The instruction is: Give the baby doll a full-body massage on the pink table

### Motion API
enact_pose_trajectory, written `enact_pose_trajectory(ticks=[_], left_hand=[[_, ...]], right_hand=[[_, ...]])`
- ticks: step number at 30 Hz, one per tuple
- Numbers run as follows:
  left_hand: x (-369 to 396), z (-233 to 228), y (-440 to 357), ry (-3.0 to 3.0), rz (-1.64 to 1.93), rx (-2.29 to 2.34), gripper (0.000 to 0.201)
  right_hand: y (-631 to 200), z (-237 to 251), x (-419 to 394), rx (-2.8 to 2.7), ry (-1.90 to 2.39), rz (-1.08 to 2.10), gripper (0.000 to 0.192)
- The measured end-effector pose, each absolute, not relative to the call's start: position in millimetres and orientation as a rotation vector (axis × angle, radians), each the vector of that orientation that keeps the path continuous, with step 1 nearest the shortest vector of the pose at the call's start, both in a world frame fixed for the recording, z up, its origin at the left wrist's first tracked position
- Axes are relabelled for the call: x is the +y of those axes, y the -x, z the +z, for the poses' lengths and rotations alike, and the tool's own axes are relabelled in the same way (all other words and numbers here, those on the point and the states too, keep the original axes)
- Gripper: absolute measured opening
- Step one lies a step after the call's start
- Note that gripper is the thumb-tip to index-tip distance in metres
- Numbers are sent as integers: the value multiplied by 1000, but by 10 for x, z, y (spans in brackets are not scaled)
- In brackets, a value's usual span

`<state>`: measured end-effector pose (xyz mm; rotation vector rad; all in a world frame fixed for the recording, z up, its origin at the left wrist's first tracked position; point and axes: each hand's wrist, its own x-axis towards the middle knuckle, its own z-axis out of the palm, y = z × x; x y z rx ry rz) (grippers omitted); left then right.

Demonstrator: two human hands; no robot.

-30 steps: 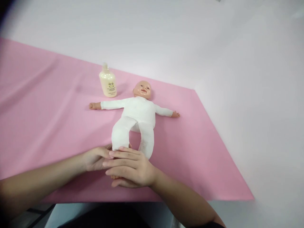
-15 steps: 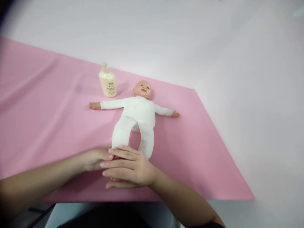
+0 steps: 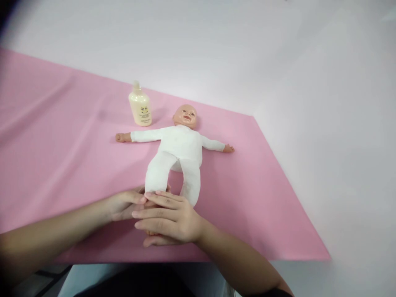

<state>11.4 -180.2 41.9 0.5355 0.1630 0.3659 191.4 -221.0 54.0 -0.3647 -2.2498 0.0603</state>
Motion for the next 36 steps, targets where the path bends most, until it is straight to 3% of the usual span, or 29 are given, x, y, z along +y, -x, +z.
enact_pose_trajectory(ticks=[27,32,36], left_hand=[[-1808,465,-108,-554,307,141,41],[-1796,472,-106,-569,288,158,39],[-1802,467,-122,-566,317,151,35]], right_hand=[[-1917,567,-2210,-2360,407,2,37],[-1904,583,-2218,-2355,413,22,26],[-1921,563,-2213,-2312,345,50,28]])
